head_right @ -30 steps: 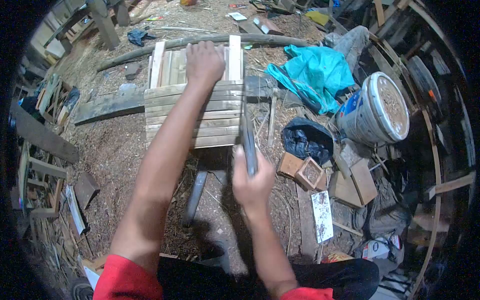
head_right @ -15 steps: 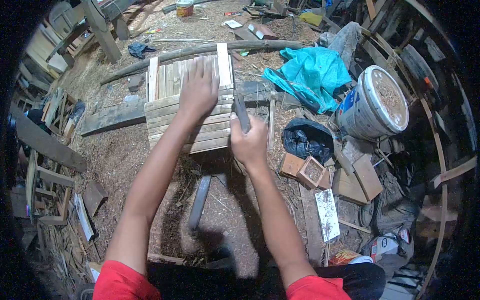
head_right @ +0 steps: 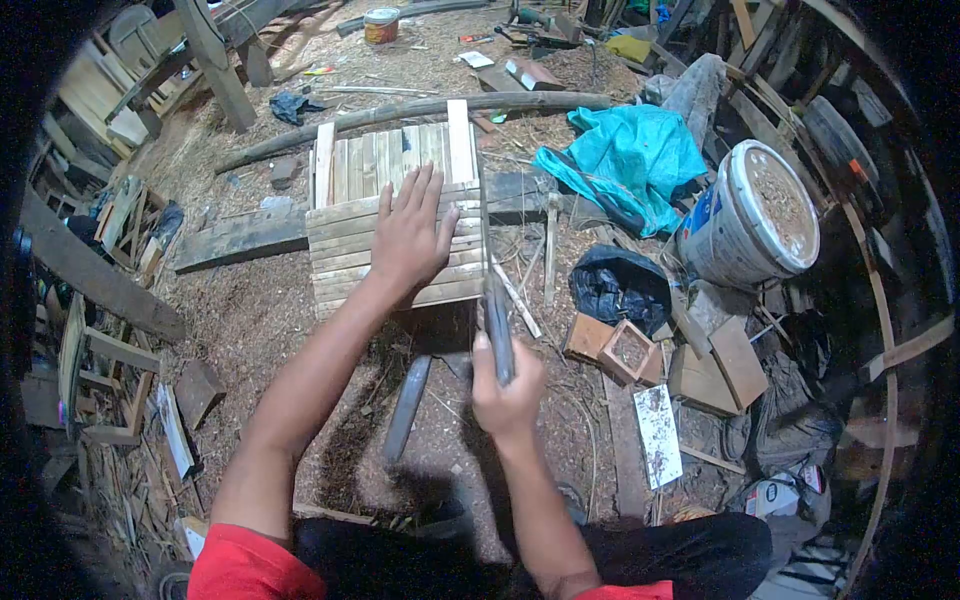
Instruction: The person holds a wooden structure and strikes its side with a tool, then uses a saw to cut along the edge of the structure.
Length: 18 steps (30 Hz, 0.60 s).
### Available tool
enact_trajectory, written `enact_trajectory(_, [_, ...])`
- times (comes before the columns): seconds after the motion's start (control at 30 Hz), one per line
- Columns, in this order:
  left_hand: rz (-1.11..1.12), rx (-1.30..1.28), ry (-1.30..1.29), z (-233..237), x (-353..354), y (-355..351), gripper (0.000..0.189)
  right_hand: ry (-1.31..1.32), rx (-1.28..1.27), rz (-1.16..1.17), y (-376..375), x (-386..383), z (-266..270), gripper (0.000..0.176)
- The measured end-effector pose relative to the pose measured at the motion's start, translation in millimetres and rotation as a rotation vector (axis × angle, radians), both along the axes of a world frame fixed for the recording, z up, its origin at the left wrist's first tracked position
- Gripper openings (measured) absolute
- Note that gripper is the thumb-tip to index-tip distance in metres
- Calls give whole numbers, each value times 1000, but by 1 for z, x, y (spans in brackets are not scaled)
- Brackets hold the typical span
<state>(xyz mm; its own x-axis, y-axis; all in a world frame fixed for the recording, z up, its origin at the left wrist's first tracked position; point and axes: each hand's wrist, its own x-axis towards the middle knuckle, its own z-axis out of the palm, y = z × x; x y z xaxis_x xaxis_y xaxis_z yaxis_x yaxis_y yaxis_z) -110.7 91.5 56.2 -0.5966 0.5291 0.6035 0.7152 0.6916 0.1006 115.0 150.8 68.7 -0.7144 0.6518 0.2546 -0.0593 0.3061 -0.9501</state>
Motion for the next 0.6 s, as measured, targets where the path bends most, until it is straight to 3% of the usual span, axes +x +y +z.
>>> enact_trajectory(0.03, [-8,13,-11,1,-1,0,57,27,-83,-22,-4,3,1,36])
enact_trajectory(0.23, [-42,71,-24,-3,4,-1,51,-33,55,17,32,-67,22,37])
enact_trajectory(0.3, [-40,74,-23,-2,4,-1,51,7,-93,18,9,-31,17,33])
enact_trajectory(0.33, [-28,48,-26,-4,2,0,53,-28,28,10,1,-3,2,29])
enact_trajectory(0.43, [-14,30,16,-6,2,1,56,46,-34,10,-8,15,6,29])
enact_trajectory(0.6, [3,-47,-18,0,1,1,62,-16,49,9,29,-61,18,37])
